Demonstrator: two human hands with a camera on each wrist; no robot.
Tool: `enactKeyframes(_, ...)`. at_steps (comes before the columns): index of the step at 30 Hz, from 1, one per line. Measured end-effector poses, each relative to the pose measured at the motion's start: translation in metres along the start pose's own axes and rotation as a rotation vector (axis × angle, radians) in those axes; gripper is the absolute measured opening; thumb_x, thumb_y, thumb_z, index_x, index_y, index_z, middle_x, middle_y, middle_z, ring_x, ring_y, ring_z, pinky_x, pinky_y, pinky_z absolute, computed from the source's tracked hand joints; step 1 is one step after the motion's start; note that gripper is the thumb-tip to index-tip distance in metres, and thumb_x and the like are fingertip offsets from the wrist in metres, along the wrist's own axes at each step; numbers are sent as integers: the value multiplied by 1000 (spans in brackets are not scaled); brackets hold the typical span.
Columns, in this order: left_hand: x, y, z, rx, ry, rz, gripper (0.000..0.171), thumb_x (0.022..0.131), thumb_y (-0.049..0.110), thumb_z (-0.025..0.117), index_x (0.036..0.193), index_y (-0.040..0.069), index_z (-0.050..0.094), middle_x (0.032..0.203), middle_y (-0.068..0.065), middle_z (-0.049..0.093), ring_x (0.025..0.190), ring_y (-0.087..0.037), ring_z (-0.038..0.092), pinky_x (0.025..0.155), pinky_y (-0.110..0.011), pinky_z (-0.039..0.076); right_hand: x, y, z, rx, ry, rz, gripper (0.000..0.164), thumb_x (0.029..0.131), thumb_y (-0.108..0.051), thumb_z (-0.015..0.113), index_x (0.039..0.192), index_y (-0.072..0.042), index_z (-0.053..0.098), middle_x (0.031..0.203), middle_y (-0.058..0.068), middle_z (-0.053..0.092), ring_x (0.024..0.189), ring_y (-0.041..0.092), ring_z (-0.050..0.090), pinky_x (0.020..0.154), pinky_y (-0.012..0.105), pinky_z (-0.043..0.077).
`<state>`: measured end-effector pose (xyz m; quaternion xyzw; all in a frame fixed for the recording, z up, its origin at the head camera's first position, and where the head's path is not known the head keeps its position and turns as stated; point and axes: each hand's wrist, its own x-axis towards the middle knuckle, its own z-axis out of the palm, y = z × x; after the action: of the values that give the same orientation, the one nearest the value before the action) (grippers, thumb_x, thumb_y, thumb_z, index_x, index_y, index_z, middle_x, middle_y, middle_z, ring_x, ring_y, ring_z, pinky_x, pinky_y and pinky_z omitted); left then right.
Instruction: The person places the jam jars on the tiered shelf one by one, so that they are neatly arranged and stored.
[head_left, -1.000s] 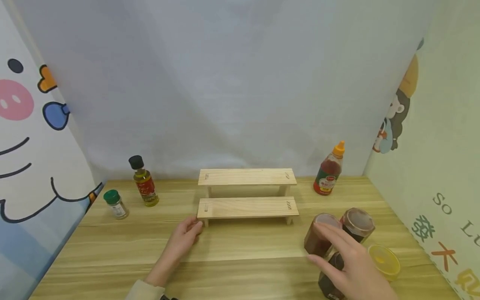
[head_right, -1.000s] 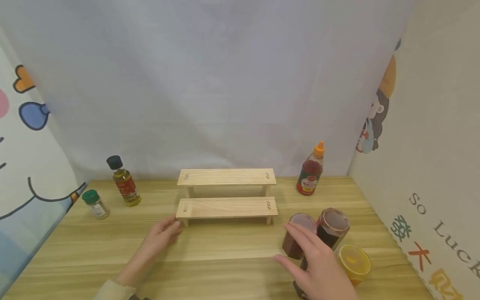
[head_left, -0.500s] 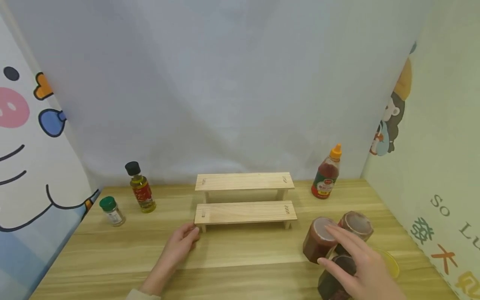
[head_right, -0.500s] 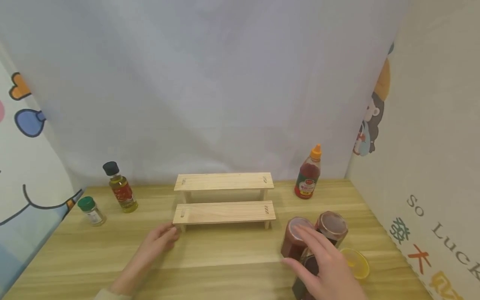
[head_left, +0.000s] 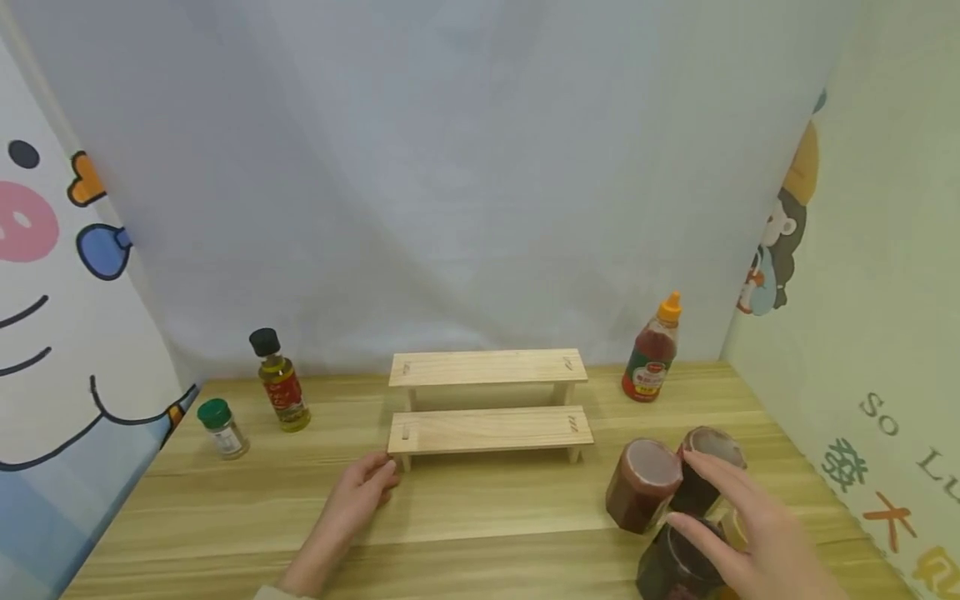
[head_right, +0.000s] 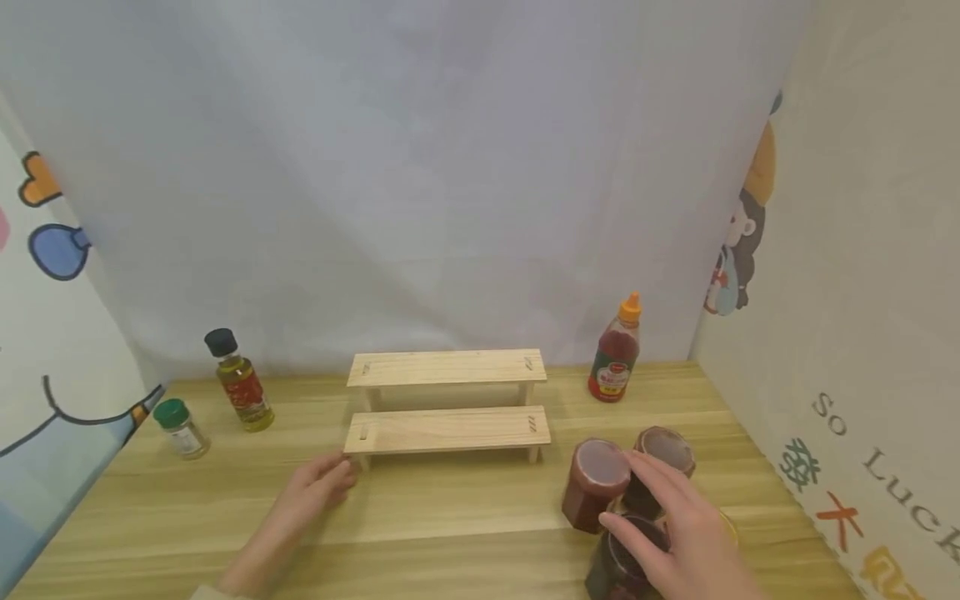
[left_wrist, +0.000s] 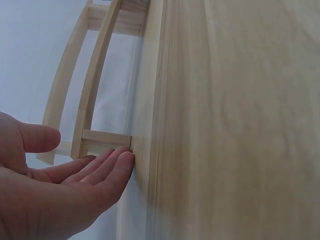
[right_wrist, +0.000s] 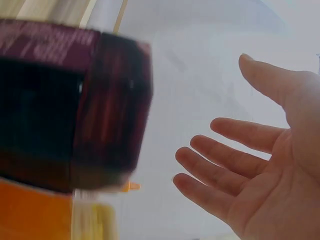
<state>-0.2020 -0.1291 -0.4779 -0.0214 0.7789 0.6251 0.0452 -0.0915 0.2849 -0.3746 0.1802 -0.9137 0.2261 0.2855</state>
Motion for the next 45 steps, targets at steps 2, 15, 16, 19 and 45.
enactKeyframes(2,1,-1,0,-10,-5,5,45,101,9,45,132,-22,36,126,-37,47,111,-42,55,87,-40,51,-2,4,-4,-11,-3,39,72,69,-18,87,134,-16,56,123,6,61,108,20,57,89,2,27)
enactKeyframes(15,4,-3,1,-12,-33,-13,45,102,12,43,132,-21,35,123,-34,52,113,-41,54,88,-41,50,-16,53,-33,-128,-157,340,70,83,-33,76,135,4,47,127,33,47,109,55,44,78,67,38)
enactKeyframes(16,4,-3,0,-12,-31,-12,44,102,11,43,132,-21,35,122,-34,52,113,-41,54,88,-41,50,-18,58,-35,-134,-179,362,72,84,-35,74,136,4,44,129,35,45,109,56,42,78,68,37)
enactKeyframes(19,3,-3,0,-13,-27,-10,44,102,11,43,131,-22,36,122,-34,53,112,-41,54,87,-40,50,-23,72,-40,-128,-231,397,79,85,-37,73,140,7,38,131,38,40,111,58,38,80,70,34)
enactKeyframes(45,9,-5,2,-26,-45,-18,42,104,14,40,131,-18,42,123,-32,53,115,-38,53,89,-41,50,-40,98,-39,178,-479,573,96,90,-33,67,150,3,2,144,41,14,116,65,28,84,74,32)
